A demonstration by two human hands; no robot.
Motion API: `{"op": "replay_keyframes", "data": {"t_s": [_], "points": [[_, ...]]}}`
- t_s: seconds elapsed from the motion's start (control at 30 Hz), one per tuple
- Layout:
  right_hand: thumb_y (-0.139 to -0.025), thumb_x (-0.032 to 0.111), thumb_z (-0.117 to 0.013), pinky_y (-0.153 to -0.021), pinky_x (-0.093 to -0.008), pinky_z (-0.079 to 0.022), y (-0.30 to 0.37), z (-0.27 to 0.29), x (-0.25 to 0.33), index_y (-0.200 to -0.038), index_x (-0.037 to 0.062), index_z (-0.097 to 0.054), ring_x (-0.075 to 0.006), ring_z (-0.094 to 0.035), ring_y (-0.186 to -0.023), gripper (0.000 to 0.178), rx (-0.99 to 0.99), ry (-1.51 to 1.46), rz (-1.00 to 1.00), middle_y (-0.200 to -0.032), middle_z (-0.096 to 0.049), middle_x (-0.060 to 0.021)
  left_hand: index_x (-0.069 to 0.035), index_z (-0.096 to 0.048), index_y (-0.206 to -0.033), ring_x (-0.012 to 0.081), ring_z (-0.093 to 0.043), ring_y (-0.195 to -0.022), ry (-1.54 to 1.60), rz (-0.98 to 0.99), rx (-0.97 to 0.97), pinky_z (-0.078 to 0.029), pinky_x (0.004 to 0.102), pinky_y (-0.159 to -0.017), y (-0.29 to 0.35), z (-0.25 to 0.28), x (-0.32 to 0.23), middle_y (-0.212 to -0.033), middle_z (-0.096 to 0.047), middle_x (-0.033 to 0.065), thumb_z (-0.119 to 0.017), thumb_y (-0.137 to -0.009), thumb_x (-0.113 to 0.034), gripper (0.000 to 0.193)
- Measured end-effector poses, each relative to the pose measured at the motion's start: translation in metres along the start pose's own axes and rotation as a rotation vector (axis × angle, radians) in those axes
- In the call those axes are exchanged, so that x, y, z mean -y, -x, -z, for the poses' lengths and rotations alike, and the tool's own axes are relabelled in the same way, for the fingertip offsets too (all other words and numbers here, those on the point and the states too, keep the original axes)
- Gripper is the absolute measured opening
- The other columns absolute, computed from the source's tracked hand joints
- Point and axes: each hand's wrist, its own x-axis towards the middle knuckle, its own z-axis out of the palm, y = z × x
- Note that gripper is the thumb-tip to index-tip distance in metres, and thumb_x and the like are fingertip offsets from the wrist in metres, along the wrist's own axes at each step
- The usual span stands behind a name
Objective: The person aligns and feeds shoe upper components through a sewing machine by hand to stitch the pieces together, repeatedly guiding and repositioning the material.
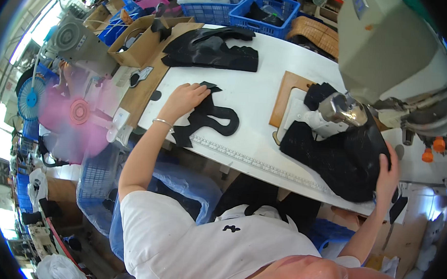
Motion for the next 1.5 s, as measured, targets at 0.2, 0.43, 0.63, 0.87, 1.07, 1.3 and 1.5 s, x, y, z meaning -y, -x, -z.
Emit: {"op": "replay_keyframes", "data": {"t_s": [0.2, 0.43, 0.63, 0.87, 1.07, 1.3, 1.5], "points": [[-0.074, 0.005, -0.066, -0.078, -0.0321, -0.045, 0.063, 0.108, 0.054, -0.091, -0.0021, -0.061, -0.022, -0.059, -0.083, 0.02, 0.409, -0.075, 0.126, -0.084, -0.059, -0.0093, -0.006, -0.064, -0.108, 0.0289, -0.061, -0.104, 0.292, 0.14, -0.422, -0.051, 0.0358, -0.085, -0.01, 0.042, 0.027, -0.112, -0.064, 0.0074, -0.061, -0.076, 0.0, 0.033], [-0.084, 0.015, -0.069, -0.078, -0.0361, -0.043, -0.008, 0.01, 0.078, -0.094, 0.0017, -0.066, -0.0286, -0.057, -0.084, 0.017, 0.043, -0.013, 0.328, -0.085, -0.063, -0.0113, 0.001, -0.072, -0.092, 0.0239, -0.064, -0.093, 0.804, 0.104, -0.728, -0.051, 0.0315, -0.077, -0.039, 0.183, -0.063, -0.098, -0.067, 0.015, -0.063, -0.076, -0.015, 0.024], [-0.085, 0.027, -0.07, -0.073, -0.0372, -0.041, -0.035, -0.022, 0.065, -0.09, 0.0021, -0.065, -0.0267, -0.052, -0.077, 0.026, 0.093, -0.1, 0.238, -0.077, -0.061, -0.01, 0.003, -0.072, -0.097, 0.0278, -0.07, -0.097, 0.825, -0.261, -0.929, -0.057, 0.0313, -0.07, -0.107, 0.167, -0.215, -0.097, -0.07, 0.0136, -0.072, -0.071, 0.006, 0.026], [-0.086, 0.023, -0.068, -0.066, -0.0336, -0.044, -0.039, -0.015, 0.067, -0.096, 0.0003, -0.063, -0.0191, -0.054, -0.07, 0.025, 0.182, -0.236, 0.135, -0.079, -0.061, -0.0074, 0.004, -0.071, -0.099, 0.0329, -0.064, -0.109, 0.652, -0.18, -0.98, -0.056, 0.0368, -0.083, -0.14, 0.134, -0.24, -0.108, -0.066, 0.0157, -0.07, -0.064, 0.009, 0.035], [-0.082, 0.028, -0.075, -0.08, -0.0304, -0.049, -0.045, -0.011, 0.058, -0.104, -0.0007, -0.064, -0.0158, -0.061, -0.085, 0.038, 0.235, -0.089, 0.111, -0.093, -0.068, -0.0073, 0.005, -0.071, -0.099, 0.0337, -0.064, -0.109, 0.656, -0.173, -0.971, -0.056, 0.0379, -0.084, -0.142, 0.134, -0.239, -0.108, -0.066, 0.0156, -0.07, -0.064, 0.009, 0.035], [-0.078, 0.039, -0.078, -0.092, -0.0326, -0.047, -0.042, -0.003, 0.07, -0.112, -0.0007, -0.061, -0.0217, -0.06, -0.102, 0.055, 0.239, -0.061, -0.046, -0.108, -0.065, -0.0122, 0.003, -0.071, -0.101, 0.0325, -0.063, -0.11, 0.658, -0.165, -0.93, -0.056, 0.0376, -0.086, -0.139, 0.137, -0.235, -0.109, -0.066, 0.014, -0.07, -0.064, 0.009, 0.038], [-0.082, 0.021, -0.071, -0.079, -0.0344, -0.044, -0.05, -0.004, 0.073, -0.101, 0.0026, -0.059, -0.0229, -0.056, -0.089, 0.029, 0.249, -0.001, 0.178, -0.092, -0.058, -0.0095, 0.002, -0.07, -0.101, 0.0317, -0.063, -0.107, 0.634, -0.16, -0.878, -0.053, 0.0385, -0.086, -0.138, 0.143, -0.23, -0.111, -0.066, 0.0138, -0.071, -0.066, 0.006, 0.035]]}}
